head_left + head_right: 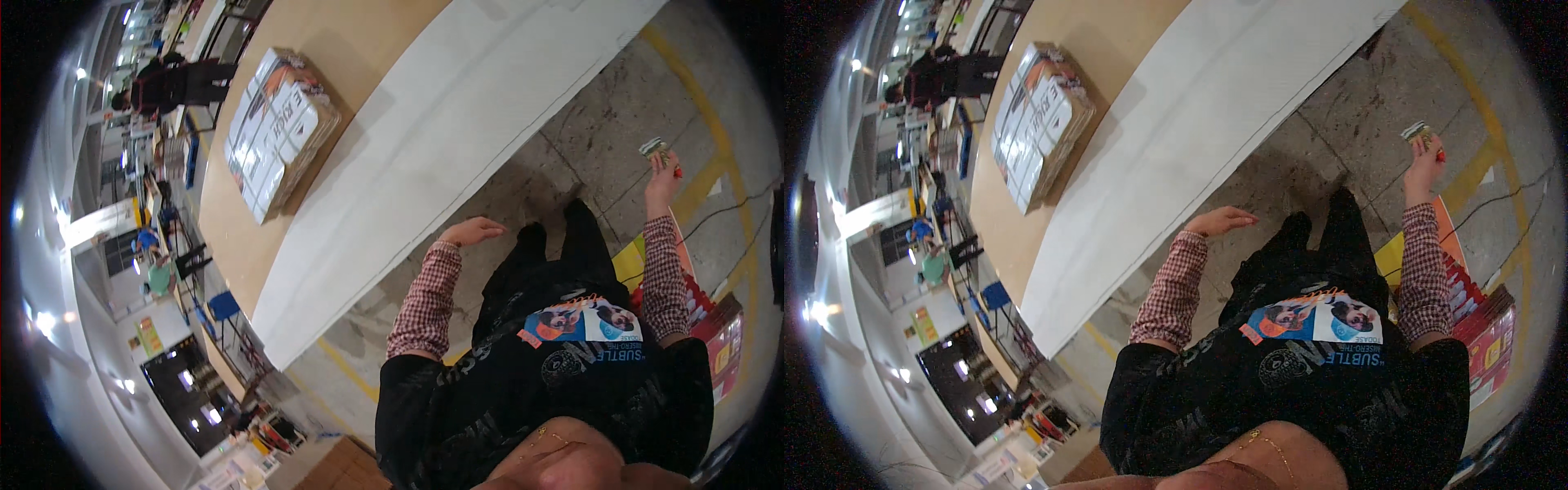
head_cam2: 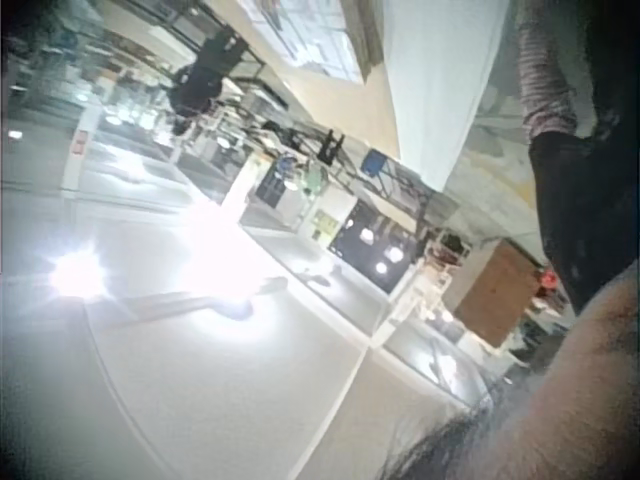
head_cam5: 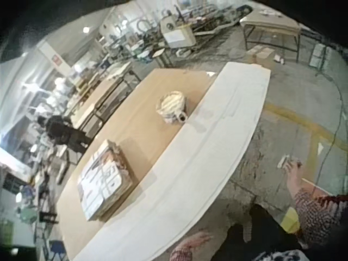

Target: The person uses a paintbrush to apply a white substance to a long, white, slatted wooden board. They repeatedly dip the brush into a container of the substance and spread it across the surface of the board, working along its length.

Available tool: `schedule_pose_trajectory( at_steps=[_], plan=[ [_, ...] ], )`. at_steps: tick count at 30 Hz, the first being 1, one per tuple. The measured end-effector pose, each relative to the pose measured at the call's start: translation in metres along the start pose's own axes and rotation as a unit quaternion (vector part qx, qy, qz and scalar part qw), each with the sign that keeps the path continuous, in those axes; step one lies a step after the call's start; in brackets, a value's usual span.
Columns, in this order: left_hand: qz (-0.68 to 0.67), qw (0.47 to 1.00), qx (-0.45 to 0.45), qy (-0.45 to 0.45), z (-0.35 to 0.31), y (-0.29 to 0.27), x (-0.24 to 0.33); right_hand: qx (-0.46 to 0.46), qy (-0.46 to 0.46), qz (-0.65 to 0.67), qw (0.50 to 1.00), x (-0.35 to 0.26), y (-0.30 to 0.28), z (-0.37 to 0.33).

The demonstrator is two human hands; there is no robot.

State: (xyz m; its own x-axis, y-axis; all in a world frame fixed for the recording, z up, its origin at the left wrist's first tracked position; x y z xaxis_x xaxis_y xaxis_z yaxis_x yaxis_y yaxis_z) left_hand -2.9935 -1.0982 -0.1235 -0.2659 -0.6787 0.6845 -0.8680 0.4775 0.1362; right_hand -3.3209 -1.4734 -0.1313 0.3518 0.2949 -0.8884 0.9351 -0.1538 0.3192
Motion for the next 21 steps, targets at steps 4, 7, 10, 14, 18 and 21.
schedule_pose_trajectory(
  at_steps=[4, 7, 10, 14, 18, 21],
  plan=[
    [-0.022, 0.986, -0.054, 0.158, -0.003, -0.027, 0.093, 0.033, -0.013, 0.025, 0.999, -0.006, -0.007, -0.006],
    [-0.062, 0.971, 0.055, 0.222, -0.008, -0.093, 0.143, 0.059, -0.040, 0.054, 0.996, -0.018, -0.014, -0.010],
    [-0.237, 0.871, 0.256, 0.347, -0.011, -0.188, 0.174, 0.060, -0.087, 0.042, 0.994, -0.041, -0.023, -0.004],
    [-0.420, 0.705, 0.381, 0.425, 0.006, -0.334, 0.186, 0.030, -0.136, 0.021, 0.990, -0.067, -0.047, 0.023],
    [-0.500, 0.669, 0.457, 0.305, 0.041, -0.447, 0.182, 0.093, -0.086, 0.094, 0.988, -0.065, -0.087, 0.068],
    [-0.498, 0.747, 0.357, 0.256, 0.072, -0.488, 0.194, 0.097, -0.067, 0.075, 0.990, -0.077, -0.106, 0.108]
  ],
)
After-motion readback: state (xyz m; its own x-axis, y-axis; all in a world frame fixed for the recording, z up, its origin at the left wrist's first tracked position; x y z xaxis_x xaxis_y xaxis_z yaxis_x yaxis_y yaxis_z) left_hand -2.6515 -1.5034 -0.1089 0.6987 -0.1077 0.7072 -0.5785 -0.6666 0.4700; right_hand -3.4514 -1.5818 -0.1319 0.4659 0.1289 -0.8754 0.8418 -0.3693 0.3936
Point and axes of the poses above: each hand's wrist, its own z-axis towards the middle knuckle, its own y-axis out of the palm, x = y × z, the point moved 7 cm from there along z, towards the middle knuckle, and after that the axes turned 12 degrees about -x, right-handed, at the moved point
